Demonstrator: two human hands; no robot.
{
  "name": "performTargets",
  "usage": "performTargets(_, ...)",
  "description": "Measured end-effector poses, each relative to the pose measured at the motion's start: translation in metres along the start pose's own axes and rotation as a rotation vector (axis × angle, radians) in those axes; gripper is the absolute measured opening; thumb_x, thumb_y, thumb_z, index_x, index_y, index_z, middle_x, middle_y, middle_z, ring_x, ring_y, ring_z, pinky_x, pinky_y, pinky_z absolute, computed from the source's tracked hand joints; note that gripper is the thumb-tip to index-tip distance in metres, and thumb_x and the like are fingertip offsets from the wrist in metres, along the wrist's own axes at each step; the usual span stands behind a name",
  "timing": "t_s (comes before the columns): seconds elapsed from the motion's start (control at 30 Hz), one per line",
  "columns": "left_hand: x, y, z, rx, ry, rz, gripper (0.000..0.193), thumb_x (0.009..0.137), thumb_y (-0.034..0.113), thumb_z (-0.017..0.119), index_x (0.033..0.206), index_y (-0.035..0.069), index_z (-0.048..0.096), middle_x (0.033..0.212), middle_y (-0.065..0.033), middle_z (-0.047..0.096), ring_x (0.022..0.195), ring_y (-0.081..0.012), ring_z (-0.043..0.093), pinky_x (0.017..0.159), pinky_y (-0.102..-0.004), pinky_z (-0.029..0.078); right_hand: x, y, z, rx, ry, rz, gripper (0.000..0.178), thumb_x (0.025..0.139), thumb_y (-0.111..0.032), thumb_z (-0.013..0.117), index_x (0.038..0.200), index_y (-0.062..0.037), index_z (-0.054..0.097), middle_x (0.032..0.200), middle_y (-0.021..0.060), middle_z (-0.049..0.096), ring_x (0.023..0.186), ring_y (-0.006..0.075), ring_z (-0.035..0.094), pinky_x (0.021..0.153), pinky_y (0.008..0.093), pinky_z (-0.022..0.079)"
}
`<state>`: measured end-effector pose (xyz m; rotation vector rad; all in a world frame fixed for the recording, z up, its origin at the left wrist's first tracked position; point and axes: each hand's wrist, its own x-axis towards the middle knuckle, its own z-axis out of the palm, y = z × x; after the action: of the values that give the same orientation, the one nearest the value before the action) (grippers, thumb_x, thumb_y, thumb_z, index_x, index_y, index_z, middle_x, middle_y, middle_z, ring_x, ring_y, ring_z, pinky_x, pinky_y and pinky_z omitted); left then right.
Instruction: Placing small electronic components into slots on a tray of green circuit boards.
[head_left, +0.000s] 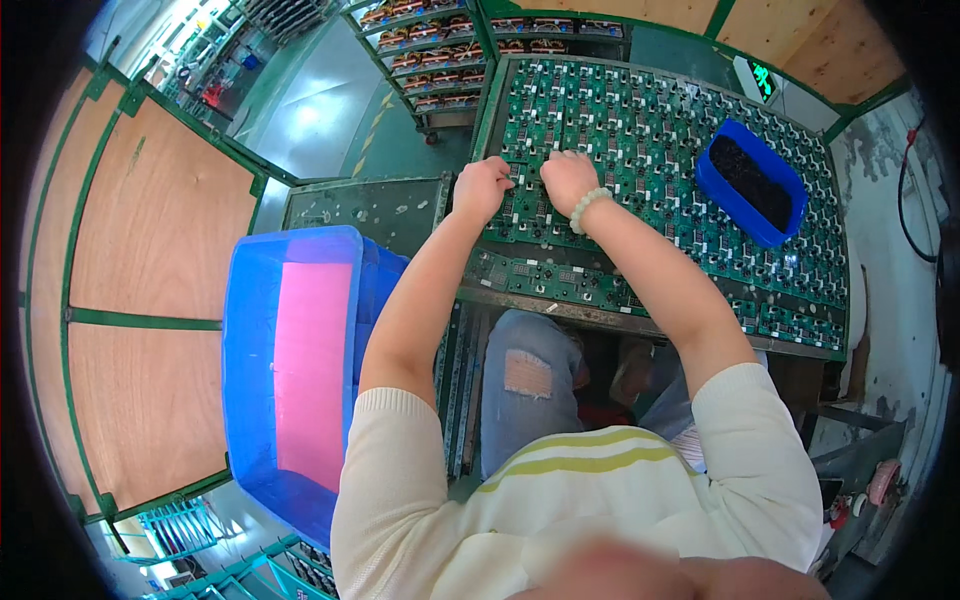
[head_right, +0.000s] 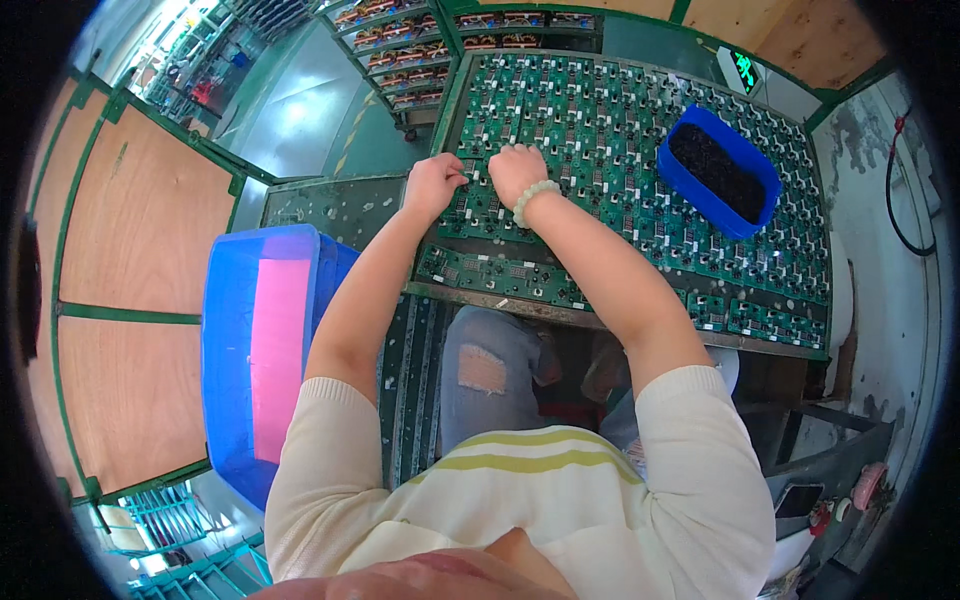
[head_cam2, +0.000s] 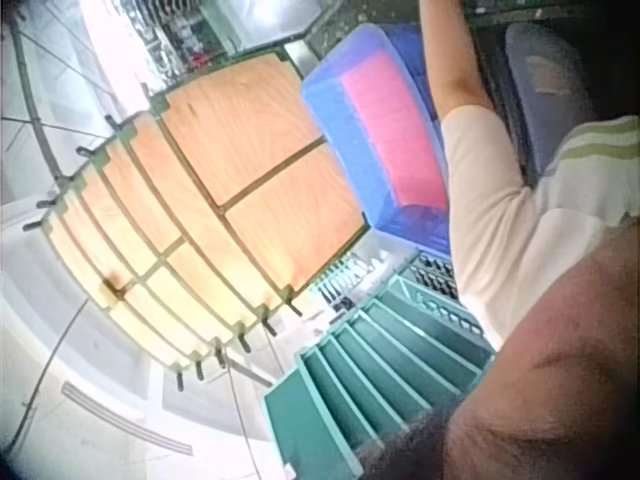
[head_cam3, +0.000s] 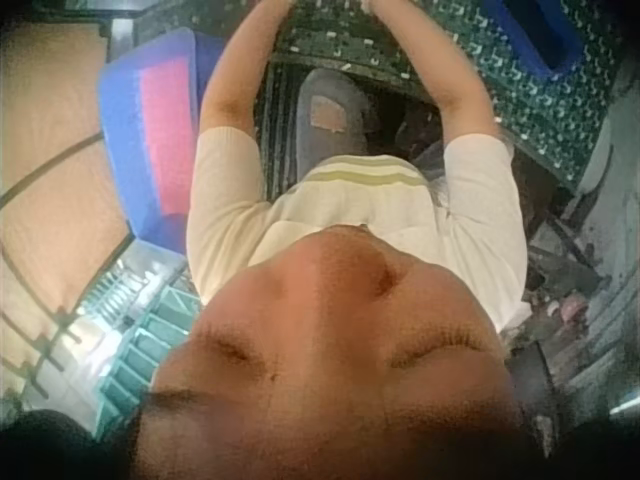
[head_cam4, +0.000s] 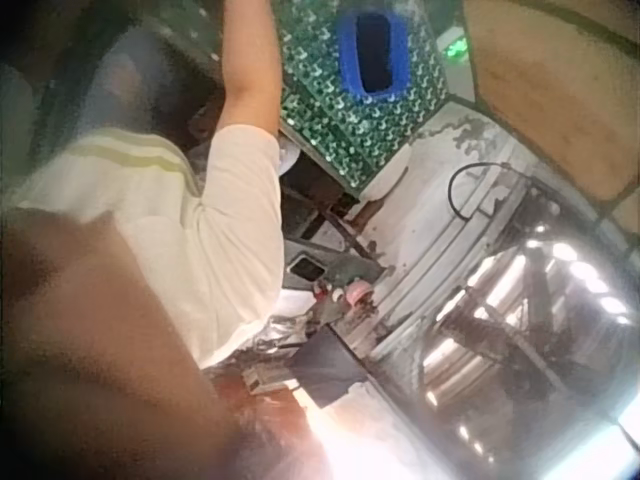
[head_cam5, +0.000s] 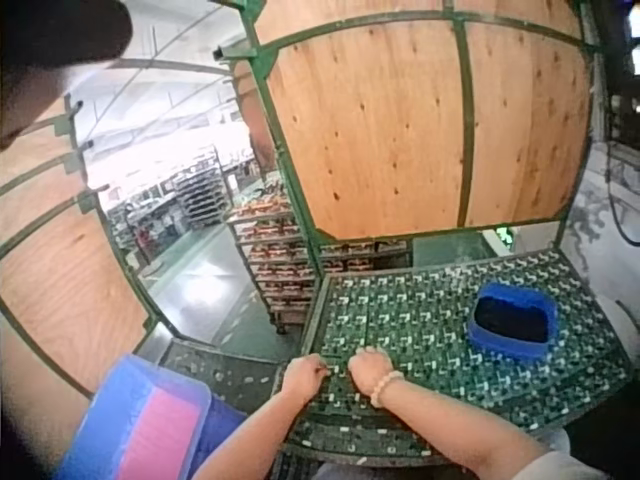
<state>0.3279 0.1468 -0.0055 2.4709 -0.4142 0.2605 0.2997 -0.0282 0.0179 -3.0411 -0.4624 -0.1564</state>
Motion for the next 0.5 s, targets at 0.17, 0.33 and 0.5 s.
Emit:
performTargets(0.17,-0.002,0.009,0.004,0.064,-0.028,0.025,0.014,0.069,0.015,0.072,0.078,0.005,0.067,0.076,-0.0148,0.064,0.075,-0.0323,0.063,0.068,-0.0401,0.049,-0.003,0.003,-0.004,0.033,-0.03,0.017,0.017,0.079,-0.01,0.052,0.084,-0.0088,0.068,0.096,0.0097,0.063,0.098,0.026,0.058,0.085,0.0398,0.043)
performTargets(0.33,0.003,0.002,0.008,0.158,-0.086,0.099,0.009,0.074,0.015,0.065,0.078,0.008,0.069,0.082,-0.0168,0.059,0.081,-0.0347,0.06,0.072,-0.0441,0.049,-0.002,0.004,0.0,0.022,-0.002,-0.006,0.016,0.079,-0.011,0.052,0.084,-0.0073,0.068,0.095,0.0108,0.063,0.097,0.0267,0.059,0.085,0.0407,0.044)
performTargets(0.5,0.005,0.01,0.003,0.278,-0.19,0.116,0.011,0.078,0.013,0.059,0.078,0.006,0.068,0.091,-0.0171,0.059,0.083,-0.035,0.06,0.073,-0.0446,0.049,-0.037,0.025,0.001,0.396,0.296,-0.077,0.018,0.072,-0.009,0.061,0.089,-0.0041,0.064,0.114,0.0144,0.054,0.104,0.0305,0.052,0.088,0.0404,0.044)
